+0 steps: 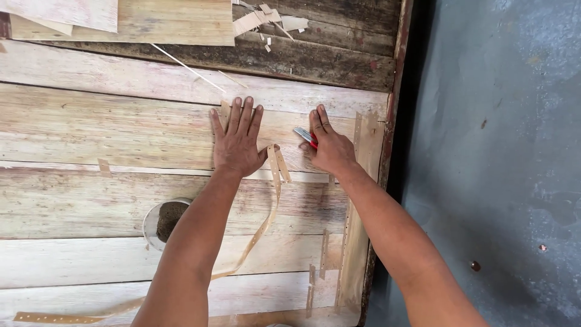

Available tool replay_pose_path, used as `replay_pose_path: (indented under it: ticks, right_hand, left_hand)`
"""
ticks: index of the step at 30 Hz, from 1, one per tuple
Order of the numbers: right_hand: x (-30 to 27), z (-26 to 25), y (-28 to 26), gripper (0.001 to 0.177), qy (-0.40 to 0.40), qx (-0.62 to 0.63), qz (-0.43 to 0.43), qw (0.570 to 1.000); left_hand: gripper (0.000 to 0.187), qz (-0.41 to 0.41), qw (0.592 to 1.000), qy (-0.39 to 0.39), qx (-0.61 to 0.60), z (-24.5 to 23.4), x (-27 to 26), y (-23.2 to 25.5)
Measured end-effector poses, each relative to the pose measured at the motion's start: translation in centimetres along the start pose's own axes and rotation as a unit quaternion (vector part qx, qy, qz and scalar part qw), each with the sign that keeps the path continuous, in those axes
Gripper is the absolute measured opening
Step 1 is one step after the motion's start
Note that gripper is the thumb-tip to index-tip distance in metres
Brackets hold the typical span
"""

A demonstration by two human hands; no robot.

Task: Trimming excess wood veneer strips with a utility knife and applying adhesive to gaps on a wooden surface.

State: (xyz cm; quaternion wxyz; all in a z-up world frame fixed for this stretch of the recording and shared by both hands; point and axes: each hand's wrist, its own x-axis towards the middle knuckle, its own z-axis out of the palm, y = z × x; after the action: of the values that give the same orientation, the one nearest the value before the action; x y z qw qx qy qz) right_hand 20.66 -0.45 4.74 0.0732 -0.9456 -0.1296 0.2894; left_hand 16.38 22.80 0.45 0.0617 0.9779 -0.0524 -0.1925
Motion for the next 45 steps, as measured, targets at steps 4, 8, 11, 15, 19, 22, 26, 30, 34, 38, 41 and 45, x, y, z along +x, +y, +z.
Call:
replay_pose_path:
  ticks: [4,8,11,15,19,22,26,30,34,38,41,45]
  right_hand:
    - [0.4,0.5,0.3,0.091,0.004,0.008,0.002,1.0]
    - [0.2,0.1,-0.3,0.089,0.01,0.002,0.008,1.0]
    - [0.1,0.1,-0.5,0.09,0.011,-0.004,0.02,1.0]
    - [-0.1,0.0,-1.0,0.09,-0.003,-0.019,0.034,0.999]
    - [-0.2,-0.2,-1.1,0.09,-0.006,-0.023,0.036,0.999]
    - [-0.4,-0.4,-1.7,0.092,-0.012,-0.024,0.036,0.999]
    - [-0.6,-0.9,-2.2,0.091,-0.035,-0.043,0.062,0.996]
    - [-1.0,-1.4,-2.6,0.091,-0.041,-0.04,0.066,0.996]
    - [-0.9,-1.9,-3.0,0.091,-0.044,-0.044,0.073,0.995]
    - [-0.5,-1.1,-2.2,0.091,-0.04,-0.025,0.068,0.997]
    - [-0.2,-0.5,-1.7,0.091,-0.03,-0.021,0.067,0.997]
    - [-0.4,-0.5,-1.6,0.091,-0.022,-0.016,0.05,0.998]
  left_hand:
    - [0.091,0.002,1.0,-0.01,0.004,-0.3,0.3,0.1]
    - [0.096,0.013,0.999,-0.015,0.033,-0.2,0.4,0.0]
    - [0.099,0.029,0.998,-0.003,0.058,-0.5,0.5,-0.2]
    - [0.104,0.043,0.998,0.002,0.048,-0.9,0.1,-0.5]
    - [0.104,0.052,0.998,-0.004,0.03,-1.6,0.0,-1.3]
    - [0.102,0.065,0.998,-0.003,-0.002,-1.0,0.1,-2.6]
    - [0.091,0.106,0.986,0.093,-0.089,2.1,0.7,-5.7]
    - [0.073,-0.005,0.951,0.308,-0.035,4.8,0.1,-9.2]
    - [0.085,0.004,0.956,0.287,-0.056,5.6,0.3,-10.5]
    - [0.101,-0.022,0.99,0.121,-0.065,2.4,-0.7,-9.6]
    - [0.105,-0.02,0.995,0.079,-0.06,1.8,-0.3,-9.3]
    - [0.116,-0.045,0.998,0.021,-0.047,0.8,-0.4,-8.5]
